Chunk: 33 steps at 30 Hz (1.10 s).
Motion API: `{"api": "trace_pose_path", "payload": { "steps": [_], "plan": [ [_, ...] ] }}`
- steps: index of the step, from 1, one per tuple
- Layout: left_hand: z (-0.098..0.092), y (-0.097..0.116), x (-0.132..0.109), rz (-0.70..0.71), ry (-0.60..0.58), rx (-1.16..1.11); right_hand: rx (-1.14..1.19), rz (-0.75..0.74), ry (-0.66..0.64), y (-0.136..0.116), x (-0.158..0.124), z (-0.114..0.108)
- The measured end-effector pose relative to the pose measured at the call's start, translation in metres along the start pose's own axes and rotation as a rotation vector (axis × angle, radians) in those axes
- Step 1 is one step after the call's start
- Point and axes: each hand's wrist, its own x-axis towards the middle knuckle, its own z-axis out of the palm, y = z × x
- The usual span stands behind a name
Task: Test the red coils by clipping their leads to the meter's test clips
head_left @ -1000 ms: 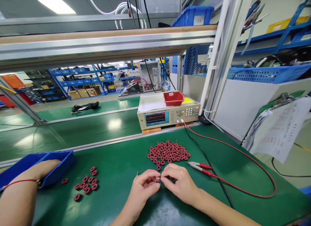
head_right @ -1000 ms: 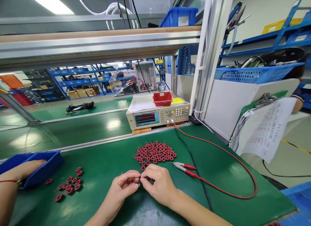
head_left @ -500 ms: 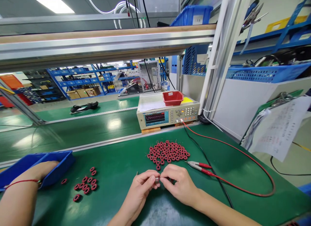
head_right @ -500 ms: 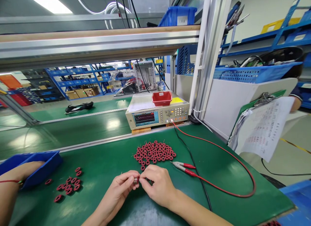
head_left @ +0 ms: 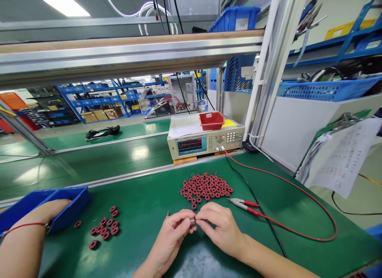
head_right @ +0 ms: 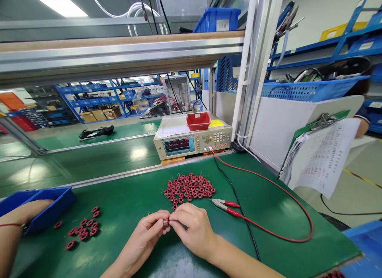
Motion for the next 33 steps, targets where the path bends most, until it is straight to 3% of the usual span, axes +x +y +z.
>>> {"api": "trace_pose_path", "payload": {
  "steps": [21,33],
  "plan": [
    [0.006,0.001,-0.004,0.032,-0.069,-0.027,0.057,0.075,-0.033,-0.005,-0.002,0.001],
    [0.011,0.004,-0.005,0.036,0.067,-0.031,-0.059,0.009,-0.082,-0.003,-0.004,0.003]
  ]
}}
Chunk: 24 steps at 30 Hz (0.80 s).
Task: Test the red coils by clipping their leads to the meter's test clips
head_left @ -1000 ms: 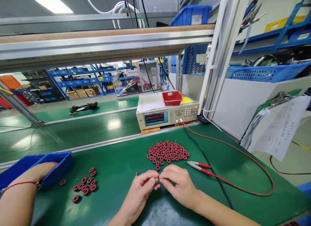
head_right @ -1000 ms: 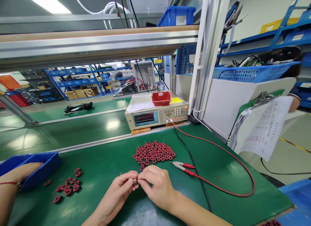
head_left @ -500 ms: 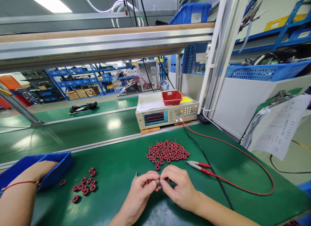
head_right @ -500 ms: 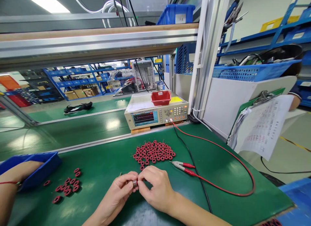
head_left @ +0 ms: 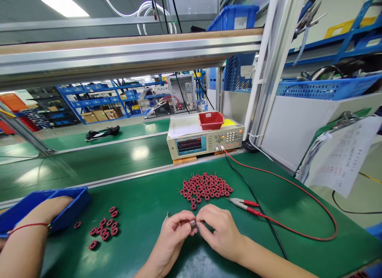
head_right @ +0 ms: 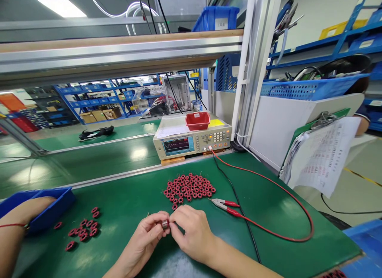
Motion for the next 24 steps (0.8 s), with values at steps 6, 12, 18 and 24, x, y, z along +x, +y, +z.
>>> {"api": "trace_pose_path", "payload": {
  "steps": [6,12,18,24],
  "plan": [
    [0.001,-0.003,0.002,-0.021,0.074,-0.042,-0.174,-0.108,-0.075,0.003,-0.001,0.0],
    [0.003,-0.002,0.003,-0.122,0.123,-0.135,-0.064,0.021,-0.069,0.002,0.003,-0.006],
    [0.007,0.002,0.001,-0.137,0.138,-0.173,0.164,0.216,-0.039,-0.002,0.007,-0.011],
    [0.004,0.005,0.0,-0.142,0.155,-0.189,0.349,0.386,0.009,0.002,0.012,-0.014]
  ]
}}
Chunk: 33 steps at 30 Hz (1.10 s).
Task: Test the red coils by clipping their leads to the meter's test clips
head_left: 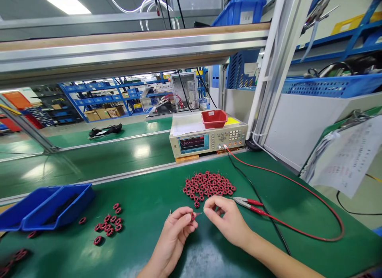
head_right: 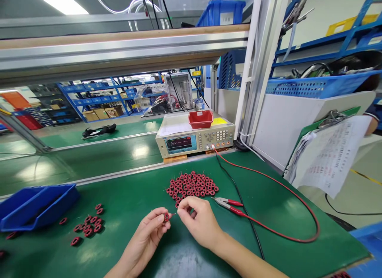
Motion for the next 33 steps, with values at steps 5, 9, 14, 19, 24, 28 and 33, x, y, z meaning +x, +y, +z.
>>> {"api": "trace_pose_path", "payload": {
  "steps": [5,9,14,19,24,28,33],
  "plan": [
    [0.0,-0.001,0.0,0.002,0.002,-0.008,0.11,0.102,-0.062,0.001,0.003,0.0],
    [0.003,-0.003,-0.002,-0.001,-0.006,0.029,0.015,0.036,-0.085,0.0,0.001,0.003],
    [0.003,-0.004,-0.001,0.005,-0.008,0.063,-0.009,-0.009,-0.023,0.001,0.002,0.003],
    [-0.002,0.0,0.003,-0.002,-0.018,0.049,0.129,0.084,0.045,0.006,0.006,-0.003],
    [-0.004,-0.001,0.003,-0.026,-0.009,0.015,0.274,0.175,-0.048,0.01,0.007,0.001],
    [-0.004,-0.004,0.002,-0.041,-0.013,-0.009,0.351,0.196,-0.15,0.01,0.006,0.007],
    [-0.003,-0.007,0.001,-0.077,-0.024,-0.022,0.288,0.168,-0.116,0.007,0.004,0.007]
  ]
}}
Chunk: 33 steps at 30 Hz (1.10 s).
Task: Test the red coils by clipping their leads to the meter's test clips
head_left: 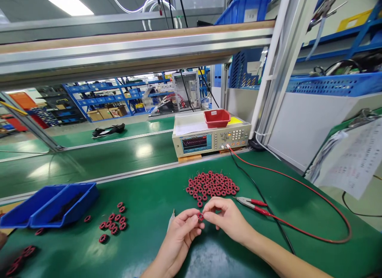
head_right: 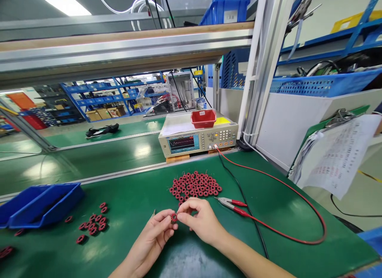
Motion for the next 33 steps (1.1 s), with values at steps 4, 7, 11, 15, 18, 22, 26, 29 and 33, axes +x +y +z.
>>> {"api": "trace_pose_path", "payload": {
  "steps": [4,7,11,15,18,22,26,29,33],
  "plan": [
    [-0.0004,-0.0012,0.0006,-0.014,-0.014,-0.008,-0.011,-0.004,0.006,-0.0014,-0.0017,-0.0008],
    [-0.001,-0.0016,0.0011,-0.019,-0.02,-0.002,-0.015,0.002,0.005,-0.0012,-0.0023,-0.0004],
    [-0.0006,-0.002,0.0009,-0.029,-0.024,-0.005,-0.036,-0.007,0.028,-0.0009,-0.0021,0.0],
    [0.0012,-0.002,0.0003,-0.018,-0.022,-0.027,0.002,0.032,0.038,-0.0011,-0.0018,0.0007],
    [0.0022,-0.0017,0.0002,0.0,-0.003,-0.032,-0.005,0.018,0.054,-0.0009,-0.0022,0.0015],
    [0.0019,-0.0016,0.0004,0.036,0.034,-0.026,-0.079,-0.043,0.072,-0.0003,-0.0032,0.0022],
    [0.0023,-0.0024,0.0003,0.078,0.052,-0.011,-0.095,-0.057,0.087,-0.0002,-0.0046,0.0027],
    [0.004,-0.0027,-0.0001,0.119,0.052,0.01,-0.086,-0.058,0.104,-0.0006,-0.0053,0.0027],
    [0.0052,-0.0024,-0.0003,0.176,0.058,0.025,-0.058,-0.05,0.136,-0.0001,-0.0046,0.0023]
  ]
}}
